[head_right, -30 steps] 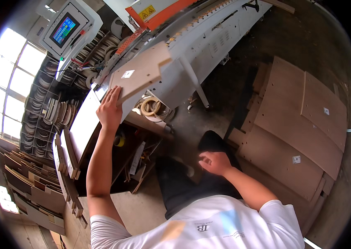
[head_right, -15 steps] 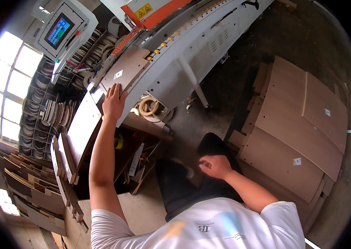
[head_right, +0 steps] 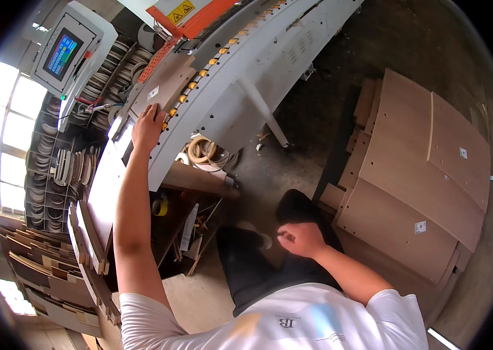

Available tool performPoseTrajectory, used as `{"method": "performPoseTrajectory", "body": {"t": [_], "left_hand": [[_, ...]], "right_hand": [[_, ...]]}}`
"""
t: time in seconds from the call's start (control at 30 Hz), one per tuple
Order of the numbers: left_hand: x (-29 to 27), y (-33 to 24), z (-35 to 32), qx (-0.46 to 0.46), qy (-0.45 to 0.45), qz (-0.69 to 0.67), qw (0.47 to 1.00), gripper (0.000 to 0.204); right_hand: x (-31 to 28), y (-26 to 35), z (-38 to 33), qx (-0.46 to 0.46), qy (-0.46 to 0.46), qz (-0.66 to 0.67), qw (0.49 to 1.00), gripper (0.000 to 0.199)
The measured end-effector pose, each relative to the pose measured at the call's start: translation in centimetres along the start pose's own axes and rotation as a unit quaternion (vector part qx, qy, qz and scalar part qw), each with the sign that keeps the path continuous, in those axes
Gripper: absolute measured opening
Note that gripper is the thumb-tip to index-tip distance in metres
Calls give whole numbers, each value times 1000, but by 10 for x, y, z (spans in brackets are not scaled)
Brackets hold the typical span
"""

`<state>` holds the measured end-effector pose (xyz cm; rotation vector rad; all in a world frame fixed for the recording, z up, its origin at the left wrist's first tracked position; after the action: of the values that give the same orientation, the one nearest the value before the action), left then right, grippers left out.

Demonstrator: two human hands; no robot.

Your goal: The person repeatedly picks up flat wooden panels from a pile on the floor and places them onto a roller conveyor system. The person handles the panels one at a time, lifting them and positioning them onto the rollers before returning to the pile to retrieve the next piece.

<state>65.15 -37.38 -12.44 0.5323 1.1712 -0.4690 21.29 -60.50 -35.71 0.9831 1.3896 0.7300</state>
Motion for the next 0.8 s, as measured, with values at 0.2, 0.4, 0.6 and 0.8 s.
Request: {"method": "performPoseTrajectory", "body": {"t": [0.2,0.4,0.6,0.8], "left_hand": [[5,-26,41,19,-11,11,1000,52],[21,-51,95,25,-4,11,1000,53],[84,2,127,151,-83,57,983,46],[74,-51,133,72,-74,-36,994,58]], "right_hand": [[0,-6,2,42,23,20,999,19],[-4,-11,3,51,18,37,998,19],[-14,-17,4,63,6,101,993,22],[-165,-115,26,100,-313,-58,943,23]]}}
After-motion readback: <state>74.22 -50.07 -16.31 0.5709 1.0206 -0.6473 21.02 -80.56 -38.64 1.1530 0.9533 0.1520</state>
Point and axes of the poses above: each hand's wrist, its own z-axis towards the middle knuckle, its own x-axis out of the palm, y = z × x, the point moved 7 cm from there along z, towards the middle knuckle, and after that the axes turned 14 degrees about x, right-handed, at the moved point
